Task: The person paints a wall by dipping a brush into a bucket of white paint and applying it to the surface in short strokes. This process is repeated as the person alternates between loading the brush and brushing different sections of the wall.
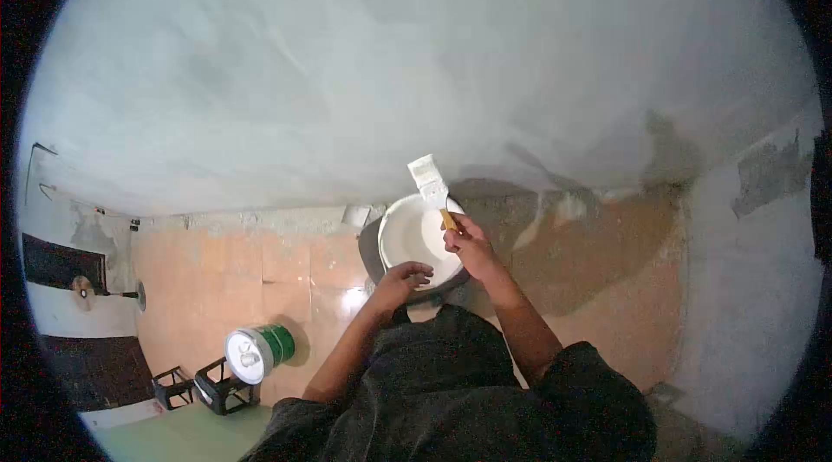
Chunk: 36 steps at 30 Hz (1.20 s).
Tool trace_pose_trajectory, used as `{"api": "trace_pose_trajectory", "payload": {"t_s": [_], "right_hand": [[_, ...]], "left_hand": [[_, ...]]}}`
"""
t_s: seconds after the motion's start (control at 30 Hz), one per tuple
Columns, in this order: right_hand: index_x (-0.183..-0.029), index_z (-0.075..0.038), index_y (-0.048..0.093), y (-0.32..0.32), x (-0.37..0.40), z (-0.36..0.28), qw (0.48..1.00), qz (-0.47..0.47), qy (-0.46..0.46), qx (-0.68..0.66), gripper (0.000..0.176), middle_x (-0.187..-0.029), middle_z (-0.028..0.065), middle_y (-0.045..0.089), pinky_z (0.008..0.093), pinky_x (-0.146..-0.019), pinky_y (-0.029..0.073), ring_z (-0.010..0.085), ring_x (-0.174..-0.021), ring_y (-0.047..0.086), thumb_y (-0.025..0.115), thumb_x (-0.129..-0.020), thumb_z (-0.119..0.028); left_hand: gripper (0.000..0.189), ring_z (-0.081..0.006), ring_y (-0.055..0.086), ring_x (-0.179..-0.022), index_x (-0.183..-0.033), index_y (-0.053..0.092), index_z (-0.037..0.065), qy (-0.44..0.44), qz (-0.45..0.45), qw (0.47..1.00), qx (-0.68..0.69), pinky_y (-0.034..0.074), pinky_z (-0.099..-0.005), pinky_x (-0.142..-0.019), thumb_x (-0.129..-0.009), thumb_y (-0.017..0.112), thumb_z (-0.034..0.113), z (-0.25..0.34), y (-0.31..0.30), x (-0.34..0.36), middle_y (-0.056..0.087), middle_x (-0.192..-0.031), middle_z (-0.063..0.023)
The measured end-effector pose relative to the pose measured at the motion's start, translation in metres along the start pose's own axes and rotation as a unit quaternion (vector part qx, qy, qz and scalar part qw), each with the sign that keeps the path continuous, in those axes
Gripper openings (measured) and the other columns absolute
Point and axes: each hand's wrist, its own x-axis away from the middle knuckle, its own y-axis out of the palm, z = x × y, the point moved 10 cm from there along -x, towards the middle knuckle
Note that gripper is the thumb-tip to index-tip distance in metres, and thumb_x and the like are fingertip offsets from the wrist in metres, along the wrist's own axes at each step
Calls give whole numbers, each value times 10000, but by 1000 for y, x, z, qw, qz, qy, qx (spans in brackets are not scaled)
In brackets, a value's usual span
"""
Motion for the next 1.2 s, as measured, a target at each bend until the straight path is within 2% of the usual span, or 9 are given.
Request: {"api": "trace_pose_trajectory", "payload": {"t_s": [0.07,0.2,0.27,0.37,0.57,0.7,0.87,1.03,1.2], "right_hand": [[-1177,30,562,12,-2,-25,999,16,-29,36,276,-836,13,523,236,-590,355,75,-652,403,552,-907,-26],[-1089,51,610,44,-5,-65,990,16,-97,98,233,-747,16,537,239,-590,390,87,-628,442,602,-916,-104],[-1126,51,608,49,0,-76,986,42,-144,70,277,-843,68,628,258,-623,434,118,-696,527,616,-924,-138],[-1191,40,585,65,14,-93,977,68,-201,18,301,-1098,170,658,311,-744,506,227,-967,649,584,-962,-154],[-1246,57,537,90,27,-116,958,59,-277,-46,397,-1251,196,597,425,-1015,480,325,-1193,576,592,-959,-213],[-1225,70,538,100,28,-126,939,29,-325,-109,363,-1264,197,587,411,-1041,469,325,-1183,579,574,-965,-181],[-1244,33,495,132,36,-137,910,16,-390,-139,373,-1234,207,574,397,-1061,462,318,-1202,555,577,-969,-206],[-1166,23,470,148,47,-138,885,-28,-404,-231,304,-1277,246,502,430,-1080,452,359,-1226,512,537,-994,-218],[-1108,25,513,125,46,-154,861,-6,-439,-256,258,-1208,200,547,380,-1028,509,294,-1164,555,607,-953,-158]], "left_hand": [[275,-160,617,-1023,-1180,614,39,20,-22,999,-21,481,-305,-851,-922,552,113,3,2,-12,661,-1130,-59],[279,-166,610,-1045,-1187,620,65,36,-31,997,-62,486,-325,-857,-921,561,126,42,-7,-4,665,-1136,-54],[282,-162,610,-1045,-1189,619,72,56,-38,996,-56,484,-321,-853,-920,566,140,42,-18,-3,663,-1144,-45],[271,-159,613,-1051,-1184,621,84,106,-44,993,-27,477,-327,-858,-929,545,138,52,-32,12,655,-1151,-31],[247,-162,607,-1069,-1160,613,67,147,-61,986,-41,470,-337,-873,-937,524,124,70,-61,19,649,-1149,-44],[256,-210,617,-1065,-1156,603,28,207,-53,977,-10,487,-366,-894,-964,562,192,104,-89,38,647,-1141,-79],[210,-199,624,-1039,-1096,627,52,286,-51,957,-14,485,-352,-860,-952,594,201,147,-132,86,661,-1093,-76],[167,-186,626,-1026,-1070,633,60,380,-47,923,-24,473,-324,-847,-936,601,153,175,-134,134,668,-1063,-61],[154,-183,626,-1026,-1063,633,60,448,-54,891,-43,474,-316,-830,-929,600,129,185,-128,163,669,-1063,-60]]}}
